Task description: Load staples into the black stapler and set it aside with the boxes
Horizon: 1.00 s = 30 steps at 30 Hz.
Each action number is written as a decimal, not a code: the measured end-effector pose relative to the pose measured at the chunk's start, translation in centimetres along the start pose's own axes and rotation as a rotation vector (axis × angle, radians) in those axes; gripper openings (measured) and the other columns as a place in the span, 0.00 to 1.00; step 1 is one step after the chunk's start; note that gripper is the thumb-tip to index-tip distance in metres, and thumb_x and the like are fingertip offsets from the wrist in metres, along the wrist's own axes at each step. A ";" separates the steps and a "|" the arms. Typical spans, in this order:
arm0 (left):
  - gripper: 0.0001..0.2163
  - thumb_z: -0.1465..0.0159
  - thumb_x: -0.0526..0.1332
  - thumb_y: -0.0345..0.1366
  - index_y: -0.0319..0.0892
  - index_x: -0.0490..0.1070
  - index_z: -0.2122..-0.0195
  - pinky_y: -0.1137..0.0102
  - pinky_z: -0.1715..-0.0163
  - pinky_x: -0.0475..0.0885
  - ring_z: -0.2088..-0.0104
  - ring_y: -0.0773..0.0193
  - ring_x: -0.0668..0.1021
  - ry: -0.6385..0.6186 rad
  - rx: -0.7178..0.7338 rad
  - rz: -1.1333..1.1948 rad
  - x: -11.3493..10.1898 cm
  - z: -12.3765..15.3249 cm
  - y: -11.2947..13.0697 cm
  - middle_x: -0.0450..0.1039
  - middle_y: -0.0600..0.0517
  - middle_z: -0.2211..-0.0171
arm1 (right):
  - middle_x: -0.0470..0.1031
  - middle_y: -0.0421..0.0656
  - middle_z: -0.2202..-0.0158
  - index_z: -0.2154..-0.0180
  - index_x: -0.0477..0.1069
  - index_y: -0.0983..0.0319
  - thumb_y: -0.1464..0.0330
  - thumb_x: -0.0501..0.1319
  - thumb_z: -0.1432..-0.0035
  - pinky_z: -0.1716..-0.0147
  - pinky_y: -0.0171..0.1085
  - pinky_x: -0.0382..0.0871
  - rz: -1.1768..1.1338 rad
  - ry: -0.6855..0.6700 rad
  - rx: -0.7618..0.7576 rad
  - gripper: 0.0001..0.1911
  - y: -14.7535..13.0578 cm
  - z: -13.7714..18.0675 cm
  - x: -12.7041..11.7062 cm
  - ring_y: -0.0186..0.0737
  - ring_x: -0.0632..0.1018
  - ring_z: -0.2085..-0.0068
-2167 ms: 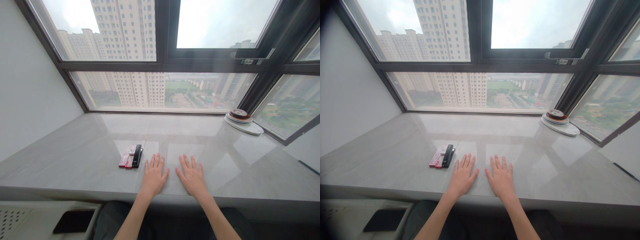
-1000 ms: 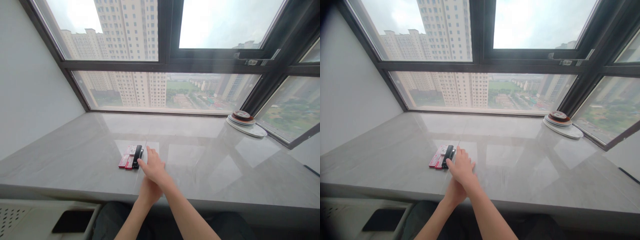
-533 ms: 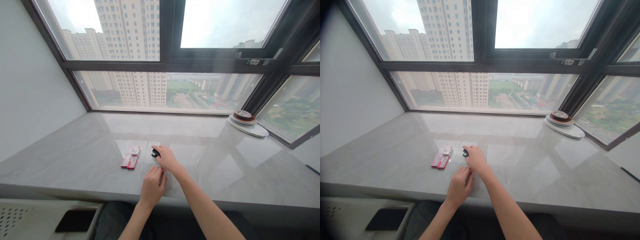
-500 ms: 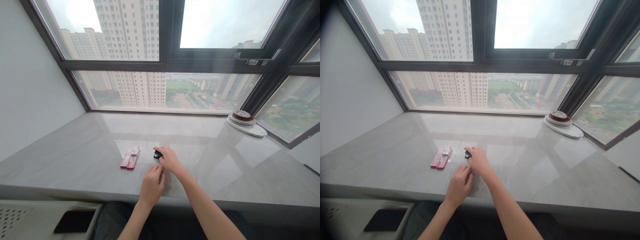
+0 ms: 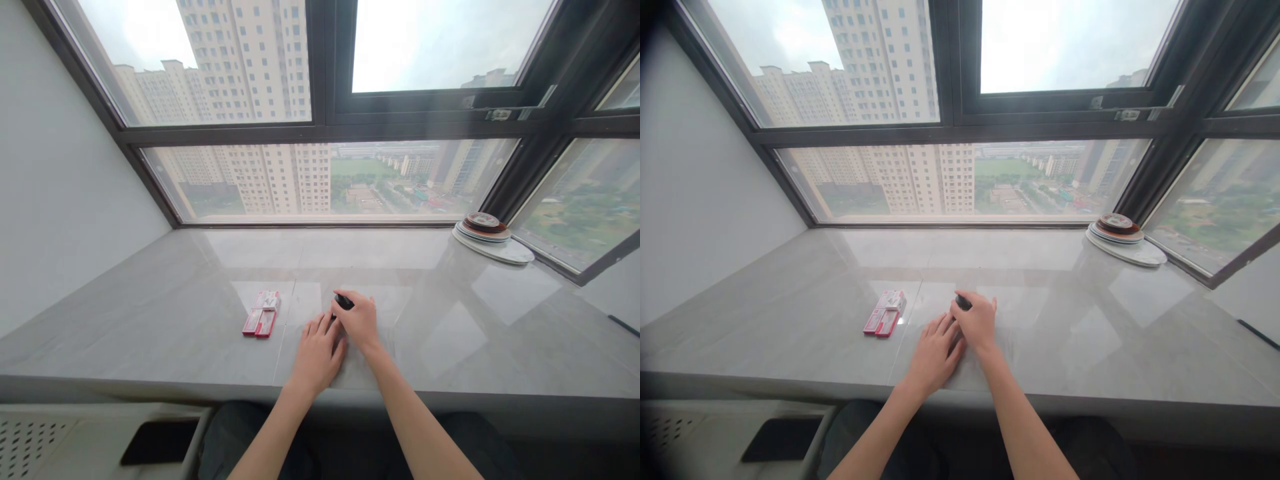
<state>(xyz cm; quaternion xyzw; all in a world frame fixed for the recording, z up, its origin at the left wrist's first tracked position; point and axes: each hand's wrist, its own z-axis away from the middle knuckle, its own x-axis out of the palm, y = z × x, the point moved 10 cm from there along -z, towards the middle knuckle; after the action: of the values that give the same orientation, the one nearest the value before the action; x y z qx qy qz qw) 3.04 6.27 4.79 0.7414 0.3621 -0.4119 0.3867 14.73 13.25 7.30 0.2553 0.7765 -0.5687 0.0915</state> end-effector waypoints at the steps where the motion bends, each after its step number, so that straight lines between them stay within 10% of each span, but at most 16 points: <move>1: 0.25 0.27 0.54 0.40 0.53 0.56 0.30 0.48 0.34 0.58 0.32 0.48 0.61 0.000 -0.011 -0.006 0.1 0.0 -0.1 0.56 0.49 0.29 | 0.82 0.43 0.55 0.53 0.80 0.57 0.58 0.62 0.41 0.39 0.53 0.60 -0.127 0.043 0.046 0.18 0.7 -0.5 -0.6 0.45 0.78 0.53; 7: 0.27 0.27 0.53 0.41 0.52 0.51 0.27 0.49 0.34 0.58 0.32 0.49 0.61 0.009 -0.025 -0.015 0.5 0.0 -0.3 0.52 0.49 0.27 | 0.81 0.49 0.52 0.49 0.74 0.62 0.53 0.59 0.41 0.49 0.45 0.72 -0.912 0.364 0.300 0.25 8.1 -1.0 -5.3 0.48 0.79 0.46; 11: 0.27 0.27 0.54 0.41 0.49 0.51 0.28 0.50 0.33 0.58 0.32 0.49 0.62 0.023 -0.032 0.005 0.6 0.1 -0.4 0.52 0.46 0.27 | 0.79 0.48 0.48 0.53 0.70 0.59 0.54 0.53 0.41 0.48 0.50 0.75 -1.079 0.342 0.484 0.21 12.4 0.2 -5.8 0.48 0.78 0.43; 16: 0.26 0.28 0.54 0.37 0.45 0.53 0.30 0.53 0.32 0.59 0.31 0.54 0.61 0.120 -0.085 0.103 -1.2 0.3 -1.8 0.58 0.44 0.30 | 0.78 0.48 0.48 0.54 0.67 0.56 0.52 0.51 0.38 0.43 0.56 0.74 -1.111 0.254 0.477 0.19 13.2 2.5 -6.8 0.47 0.79 0.44; 22: 0.27 0.29 0.56 0.39 0.38 0.55 0.31 0.39 0.32 0.48 0.27 0.41 0.47 0.362 -0.538 -0.190 -6.5 4.7 -10.1 0.45 0.37 0.27 | 0.76 0.47 0.45 0.48 0.67 0.54 0.54 0.55 0.36 0.41 0.54 0.73 -1.014 0.255 0.480 0.19 12.9 8.3 -9.9 0.47 0.78 0.43; 26: 0.21 0.29 0.57 0.41 0.44 0.66 0.36 0.40 0.34 0.54 0.29 0.39 0.53 0.302 -0.546 -0.231 -6.5 6.5 -11.6 0.50 0.40 0.29 | 0.79 0.44 0.59 0.51 0.70 0.56 0.56 0.64 0.40 0.60 0.42 0.81 -0.796 0.080 0.563 0.19 11.7 10.6 -9.5 0.43 0.83 0.59; 30: 0.16 0.29 0.58 0.37 0.53 0.72 0.42 0.52 0.42 0.69 0.43 0.49 0.72 0.139 -0.292 0.030 -4.2 4.6 -7.9 0.72 0.47 0.44 | 0.77 0.40 0.68 0.52 0.72 0.59 0.51 0.62 0.40 0.83 0.31 0.66 -0.490 -0.324 0.552 0.22 9.7 10.7 -5.7 0.32 0.73 0.79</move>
<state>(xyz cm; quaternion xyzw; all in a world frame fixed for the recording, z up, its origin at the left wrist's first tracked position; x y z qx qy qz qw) -6.96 4.80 4.72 0.7093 0.4330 -0.2966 0.4706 22.88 3.75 -1.92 -0.0156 0.6079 -0.7939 0.0024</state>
